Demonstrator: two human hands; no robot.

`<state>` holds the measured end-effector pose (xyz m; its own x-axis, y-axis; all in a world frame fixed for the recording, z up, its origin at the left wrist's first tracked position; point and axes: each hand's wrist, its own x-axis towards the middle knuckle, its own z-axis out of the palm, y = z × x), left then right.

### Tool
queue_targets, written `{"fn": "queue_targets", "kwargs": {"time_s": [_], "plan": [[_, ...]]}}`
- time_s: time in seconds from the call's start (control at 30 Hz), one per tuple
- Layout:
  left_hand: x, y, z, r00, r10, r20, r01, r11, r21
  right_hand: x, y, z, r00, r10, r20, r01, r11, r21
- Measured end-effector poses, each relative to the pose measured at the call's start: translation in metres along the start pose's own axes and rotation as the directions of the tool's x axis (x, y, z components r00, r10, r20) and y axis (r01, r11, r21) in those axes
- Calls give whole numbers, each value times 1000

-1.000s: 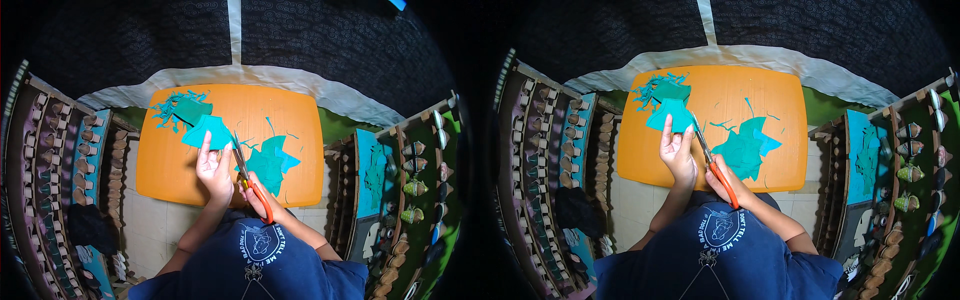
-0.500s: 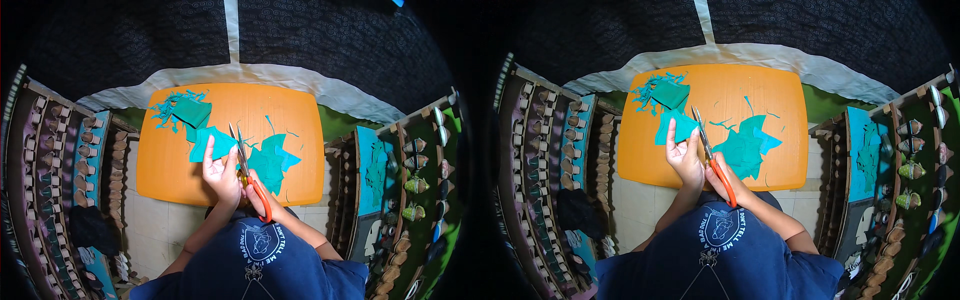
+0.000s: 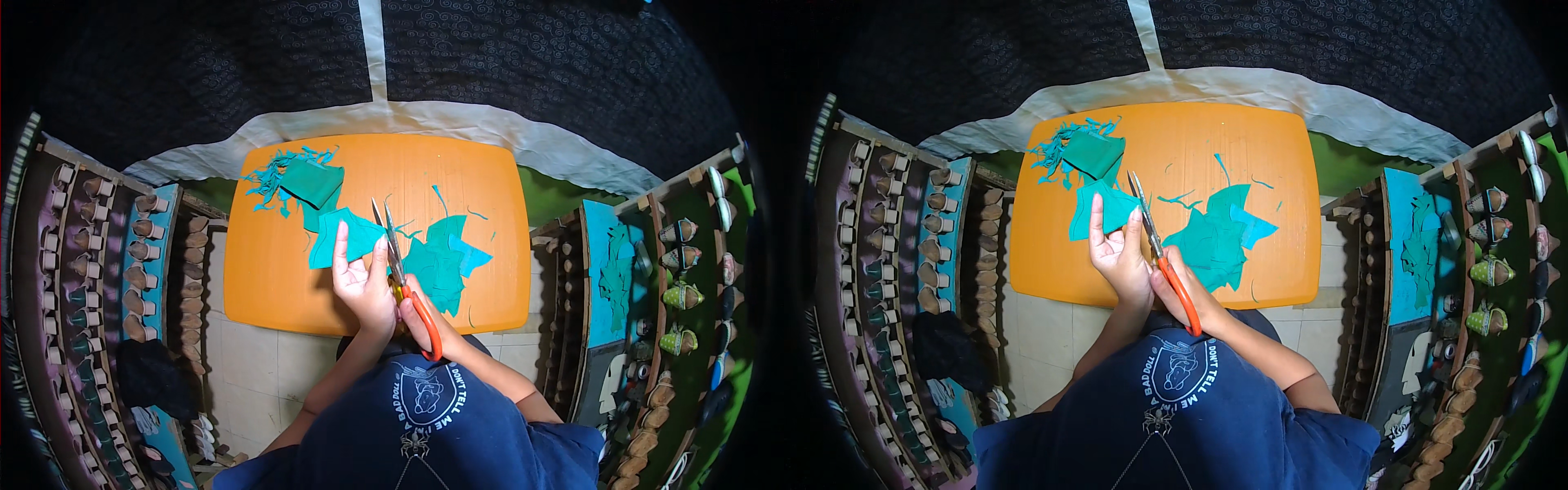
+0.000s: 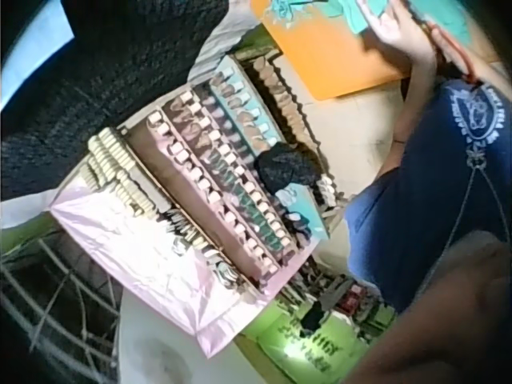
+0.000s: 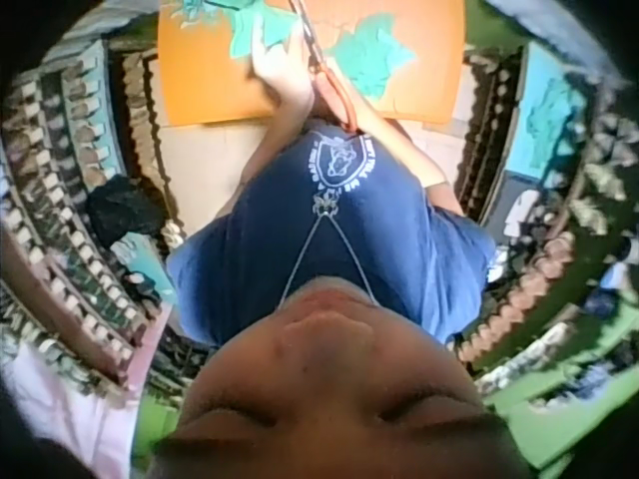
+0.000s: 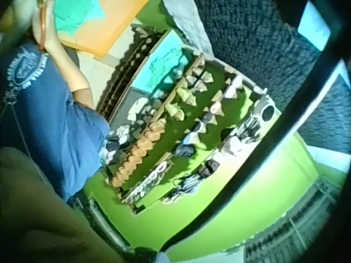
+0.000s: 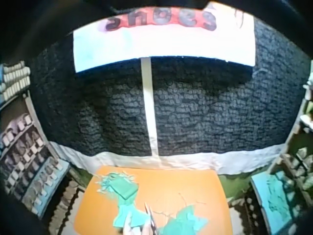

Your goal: The person cuts a green fabric sheet into smaller pieces using orange-handled scissors on an orange table. They repeatedly reposition the fabric and trim edges to create multiple cut pieces, which accumulate on the table surface.

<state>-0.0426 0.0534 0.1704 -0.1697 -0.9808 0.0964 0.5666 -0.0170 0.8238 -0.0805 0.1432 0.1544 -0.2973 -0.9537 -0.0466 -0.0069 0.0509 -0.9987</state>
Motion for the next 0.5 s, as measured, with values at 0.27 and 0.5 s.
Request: {"fn": "queue_targets", "kwargs": {"time_s": [0.27,0.5], "plan": [[1,3,3,1000,-20,5,20,1000,-19,0,10,-3,1000,19,-14,-19,999,33],[14,6,-11,987,-50,155,36,995,93,0,0,-13,999,32,-16,-34,994,-105]]}}
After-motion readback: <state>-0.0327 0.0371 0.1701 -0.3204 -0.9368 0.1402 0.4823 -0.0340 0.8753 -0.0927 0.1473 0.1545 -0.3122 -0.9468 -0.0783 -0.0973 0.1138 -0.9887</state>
